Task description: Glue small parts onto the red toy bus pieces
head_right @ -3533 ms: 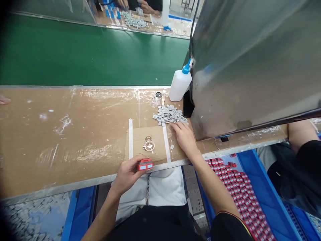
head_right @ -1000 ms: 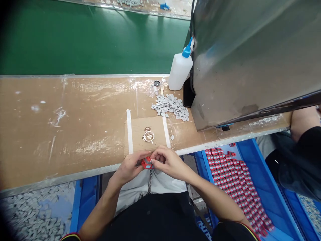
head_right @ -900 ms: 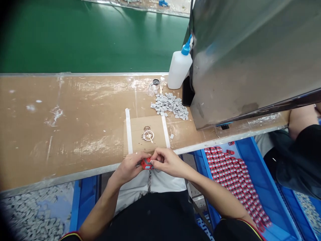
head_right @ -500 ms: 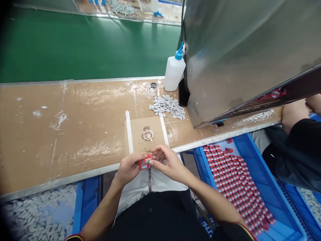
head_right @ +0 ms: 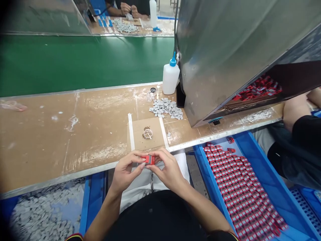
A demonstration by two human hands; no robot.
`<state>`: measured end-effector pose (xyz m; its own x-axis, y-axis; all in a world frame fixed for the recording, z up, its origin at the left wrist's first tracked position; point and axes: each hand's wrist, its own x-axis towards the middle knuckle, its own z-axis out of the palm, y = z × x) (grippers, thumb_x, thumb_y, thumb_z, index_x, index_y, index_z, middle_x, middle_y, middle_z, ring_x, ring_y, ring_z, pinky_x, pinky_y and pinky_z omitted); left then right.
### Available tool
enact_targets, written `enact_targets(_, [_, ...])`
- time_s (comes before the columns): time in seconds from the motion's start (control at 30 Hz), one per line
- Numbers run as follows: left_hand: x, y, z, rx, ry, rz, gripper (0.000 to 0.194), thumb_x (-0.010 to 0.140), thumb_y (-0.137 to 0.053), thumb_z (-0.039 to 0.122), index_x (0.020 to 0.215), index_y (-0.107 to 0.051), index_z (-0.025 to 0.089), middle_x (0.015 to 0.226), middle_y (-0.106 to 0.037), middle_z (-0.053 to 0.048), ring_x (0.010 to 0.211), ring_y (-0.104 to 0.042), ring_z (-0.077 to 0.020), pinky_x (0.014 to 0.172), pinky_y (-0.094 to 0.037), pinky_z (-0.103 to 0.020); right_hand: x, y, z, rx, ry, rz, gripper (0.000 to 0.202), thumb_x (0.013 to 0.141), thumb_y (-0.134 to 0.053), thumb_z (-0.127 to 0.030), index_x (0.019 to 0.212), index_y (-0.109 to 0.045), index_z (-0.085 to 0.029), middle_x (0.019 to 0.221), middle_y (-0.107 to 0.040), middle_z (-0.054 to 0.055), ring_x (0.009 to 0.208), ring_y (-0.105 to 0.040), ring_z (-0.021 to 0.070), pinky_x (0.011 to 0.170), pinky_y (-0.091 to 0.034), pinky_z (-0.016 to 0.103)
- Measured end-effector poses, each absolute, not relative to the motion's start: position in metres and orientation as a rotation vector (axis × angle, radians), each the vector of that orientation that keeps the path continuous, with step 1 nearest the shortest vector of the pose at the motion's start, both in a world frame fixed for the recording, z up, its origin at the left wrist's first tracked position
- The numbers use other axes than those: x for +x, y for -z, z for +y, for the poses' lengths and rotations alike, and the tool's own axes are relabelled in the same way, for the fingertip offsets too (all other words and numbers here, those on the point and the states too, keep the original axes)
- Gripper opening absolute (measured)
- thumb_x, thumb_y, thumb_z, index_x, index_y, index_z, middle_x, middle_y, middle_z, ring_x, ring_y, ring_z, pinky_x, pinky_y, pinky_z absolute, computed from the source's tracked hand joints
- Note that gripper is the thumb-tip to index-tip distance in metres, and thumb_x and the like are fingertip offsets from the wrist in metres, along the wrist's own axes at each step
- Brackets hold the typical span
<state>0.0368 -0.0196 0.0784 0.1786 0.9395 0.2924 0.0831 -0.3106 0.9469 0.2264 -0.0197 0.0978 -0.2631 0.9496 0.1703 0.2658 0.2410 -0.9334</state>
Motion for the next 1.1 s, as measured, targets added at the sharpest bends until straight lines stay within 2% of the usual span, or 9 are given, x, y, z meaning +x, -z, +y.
enact_targets(0.2, [0.038,-0.083,-0.019,1.554,-1.279,1.001,0.01,0.09,-0.071,0.02,0.08,-0.069,0.019,0.092,-0.075,-0.009,0.089,-0.074,-0.0204,0.081,-0.061,-0.033,0.225,-0.106,-0.021,-1.061,-0.875,-1.857,0.016,0.099,-0.064,-0.027,0.114,-0.062,-0.022,0.092,-0.064,0.005,0.081,-0.064,0.0176,0.072,-0.057,0.03])
enact_targets(0.3, [0.037,-0.084,-0.019,1.563,-1.255,0.986,0.012,0.092,-0.07,0.023,0.081,-0.069,0.019,0.092,-0.075,-0.009,0.088,-0.074,-0.0201,0.08,-0.061,-0.032,0.224,-0.103,-0.023,-1.061,-0.84,-1.862,0.014,0.099,-0.065,-0.029,0.11,-0.061,-0.022,0.09,-0.063,0.005,0.079,-0.063,0.0181,0.07,-0.055,0.03])
enact_targets(0.4, [0.036,-0.082,-0.019,1.531,-1.223,0.896,0.007,0.094,-0.069,0.026,0.093,-0.07,0.02,0.099,-0.075,-0.01,0.096,-0.075,-0.0219,0.084,-0.061,-0.034,0.221,-0.094,-0.028,-1.053,-0.933,-1.698,0.02,0.095,-0.071,-0.035,0.107,-0.062,-0.022,0.089,-0.063,0.004,0.078,-0.064,0.0174,0.069,-0.055,0.029])
enact_targets(0.47, [0.037,-0.079,-0.019,1.494,-1.213,0.855,0.018,0.094,-0.069,0.028,0.11,-0.067,0.021,0.11,-0.075,-0.012,0.105,-0.074,-0.0237,0.087,-0.062,-0.035,0.217,-0.086,-0.033,-1.05,-1.048,-1.488,0.026,0.093,-0.072,-0.041,0.107,-0.062,-0.023,0.091,-0.064,0.003,0.079,-0.066,0.0168,0.072,-0.057,0.029])
enact_targets(0.57, [0.04,-0.077,-0.019,1.576,-1.14,0.905,0.029,0.094,-0.07,0.025,0.122,-0.065,0.021,0.117,-0.076,-0.013,0.107,-0.075,-0.0249,0.09,-0.063,-0.036,0.217,-0.079,-0.042,-1.086,-1.136,-1.287,0.034,0.092,-0.071,-0.047,0.114,-0.059,-0.023,0.107,-0.065,0.008,0.092,-0.07,0.0189,0.082,-0.059,0.032])
enact_targets(0.67, [0.043,-0.078,-0.016,1.795,-1.041,0.924,0.027,0.093,-0.071,0.025,0.12,-0.07,0.021,0.113,-0.079,-0.012,0.104,-0.076,-0.0263,0.091,-0.063,-0.039,0.23,-0.084,-0.047,-1.174,-0.991,-1.422,0.027,0.095,-0.069,-0.039,0.116,-0.062,-0.024,0.124,-0.062,0.013,0.114,-0.065,0.0241,0.095,-0.057,0.04])
enact_targets(0.83, [0.054,-0.085,-0.006,1.938,-1.0,0.813,0.029,0.093,-0.072,0.031,0.12,-0.07,0.02,0.105,-0.081,-0.012,0.095,-0.078,-0.025,0.085,-0.065,-0.036,0.263,-0.113,-0.046,-1.167,-0.837,-1.783,0.007,0.101,-0.057,-0.022,0.105,-0.062,-0.023,0.112,-0.071,0.011,0.103,-0.07,0.0211,0.088,-0.058,0.035])
enact_targets(0.97, [0.08,-0.086,0.002,1.95,-0.91,0.746,0.031,0.092,-0.073,0.031,0.121,-0.07,0.021,0.107,-0.081,-0.011,0.093,-0.079,-0.0247,0.086,-0.065,-0.035,0.283,-0.124,-0.053,-1.261,-0.724,-1.883,0.01,0.103,-0.053,-0.018,0.097,-0.06,-0.022,0.108,-0.073,0.011,0.1,-0.071,0.0206,0.084,-0.057,0.033])
enact_targets(1.1, [0.109,-0.078,0.013,1.856,-0.799,0.743,0.055,0.091,-0.073,0.035,0.142,-0.057,0.025,0.12,-0.079,-0.012,0.094,-0.08,-0.0248,0.085,-0.066,-0.037,0.325,-0.111,-0.056,-1.352,-0.66,-1.752,0.016,0.103,-0.051,-0.022,0.088,-0.058,-0.022,0.092,-0.071,0.007,0.087,-0.07,0.0192,0.076,-0.055,0.031])
